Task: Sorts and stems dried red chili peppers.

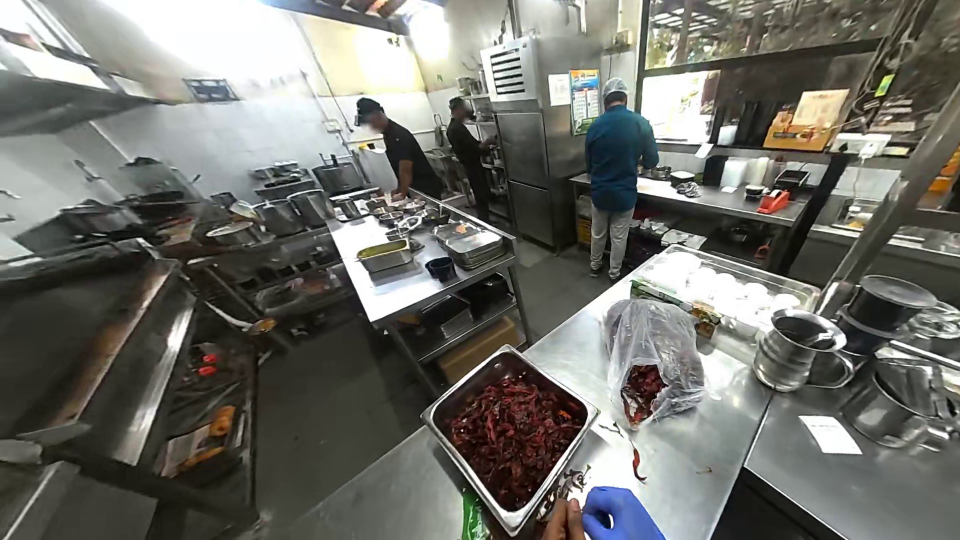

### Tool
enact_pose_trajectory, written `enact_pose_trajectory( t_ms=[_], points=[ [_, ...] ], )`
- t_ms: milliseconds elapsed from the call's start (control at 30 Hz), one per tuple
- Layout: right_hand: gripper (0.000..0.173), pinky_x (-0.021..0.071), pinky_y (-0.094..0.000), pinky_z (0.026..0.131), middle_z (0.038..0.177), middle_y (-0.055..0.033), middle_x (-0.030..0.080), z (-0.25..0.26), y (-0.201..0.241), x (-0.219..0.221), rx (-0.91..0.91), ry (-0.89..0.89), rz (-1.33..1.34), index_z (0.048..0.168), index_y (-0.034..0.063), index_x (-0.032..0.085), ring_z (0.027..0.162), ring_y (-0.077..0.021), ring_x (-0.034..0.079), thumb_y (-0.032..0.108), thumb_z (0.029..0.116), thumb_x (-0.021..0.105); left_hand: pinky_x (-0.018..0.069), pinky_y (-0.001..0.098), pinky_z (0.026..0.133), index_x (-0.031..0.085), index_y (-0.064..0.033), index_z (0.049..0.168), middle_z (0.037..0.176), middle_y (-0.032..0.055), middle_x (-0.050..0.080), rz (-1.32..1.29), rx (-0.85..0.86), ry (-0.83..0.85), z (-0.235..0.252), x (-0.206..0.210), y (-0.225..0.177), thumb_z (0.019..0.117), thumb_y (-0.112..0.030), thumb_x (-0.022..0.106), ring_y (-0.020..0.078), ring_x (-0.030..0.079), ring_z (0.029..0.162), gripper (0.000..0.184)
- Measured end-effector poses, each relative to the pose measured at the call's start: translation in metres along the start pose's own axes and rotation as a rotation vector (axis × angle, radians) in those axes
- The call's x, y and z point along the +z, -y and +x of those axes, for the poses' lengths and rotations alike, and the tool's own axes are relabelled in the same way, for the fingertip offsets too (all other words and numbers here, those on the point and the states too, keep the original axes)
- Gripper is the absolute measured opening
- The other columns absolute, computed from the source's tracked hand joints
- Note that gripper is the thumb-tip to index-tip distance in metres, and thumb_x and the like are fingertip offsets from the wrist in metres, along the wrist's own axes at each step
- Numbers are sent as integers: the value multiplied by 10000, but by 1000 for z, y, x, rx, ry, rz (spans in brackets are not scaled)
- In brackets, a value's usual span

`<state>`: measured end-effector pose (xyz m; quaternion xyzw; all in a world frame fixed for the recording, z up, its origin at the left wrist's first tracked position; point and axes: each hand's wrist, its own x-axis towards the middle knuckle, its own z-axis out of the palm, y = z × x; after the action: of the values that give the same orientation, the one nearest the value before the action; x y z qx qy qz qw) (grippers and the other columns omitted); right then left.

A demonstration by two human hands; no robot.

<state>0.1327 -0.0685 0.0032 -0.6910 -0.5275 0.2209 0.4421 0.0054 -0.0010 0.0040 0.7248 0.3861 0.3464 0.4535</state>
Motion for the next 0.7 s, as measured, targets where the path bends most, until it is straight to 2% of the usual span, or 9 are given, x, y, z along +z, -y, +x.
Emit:
enact_pose_trajectory(
  t_ms=[67,167,367,433,467,533,567,633,700],
  points=[
    [256,525,-381,639,741,-8,640,-2,1,14,30,-89,-1,796,128,684,703,-133,627,297,971,604,573,448,782,715,-21,895,785,88,679,337,191,-116,0,-1,2,1027,-223,532,230,682,790,303],
    [259,520,-343,616,703,19,630,-4,1,23,36,-181,51,768,140,682,673,-100,616,278,970,597,571,452,773,725,-53,853,797,79,687,551,424,-203,7,-4,14,1023,-276,520,249,686,796,347],
    [279,483,-319,597,665,10,596,-10,15,4,141,-80,357,742,111,674,635,-109,576,256,975,622,565,418,784,749,-77,876,813,63,704,542,632,-314,1,-2,19,1012,-265,568,220,682,785,294],
    [288,479,-313,616,684,-31,601,-11,17,-1,151,-34,612,765,57,678,645,-131,563,241,984,642,574,340,801,757,-84,902,840,33,714,323,573,-269,3,-1,15,1015,-242,572,157,684,816,268],
    [287,472,-311,618,685,-41,592,-11,17,-2,139,-15,736,773,42,667,642,-131,551,231,987,633,589,284,771,746,-81,917,833,8,702,136,462,-191,3,-1,9,1025,-222,566,107,679,798,253],
    [273,445,-294,598,677,-36,569,-12,14,-1,111,-1,915,773,44,638,626,-115,524,211,986,602,556,302,658,683,-43,934,777,47,635,-360,170,48,8,-2,-6,1065,-202,540,142,620,697,251],
    [269,444,-288,595,680,-36,565,-14,12,-1,95,5,965,778,44,632,626,-111,522,203,993,592,542,322,649,671,-22,932,767,73,611,-544,66,132,12,-3,-9,1067,-200,541,166,598,682,258],
    [259,454,-287,608,700,-43,577,-14,11,-5,67,10,955,798,36,638,642,-115,532,192,1000,590,530,324,641,657,-5,920,756,85,588,-692,-45,218,18,-4,-13,1064,-200,546,168,577,671,267],
    [259,482,-292,641,751,-52,618,-13,10,-13,18,6,746,847,22,680,684,-124,563,195,1018,590,513,318,632,661,-8,921,749,90,588,-634,-72,215,17,-6,-16,1065,-200,546,172,565,662,266]
  ],
)
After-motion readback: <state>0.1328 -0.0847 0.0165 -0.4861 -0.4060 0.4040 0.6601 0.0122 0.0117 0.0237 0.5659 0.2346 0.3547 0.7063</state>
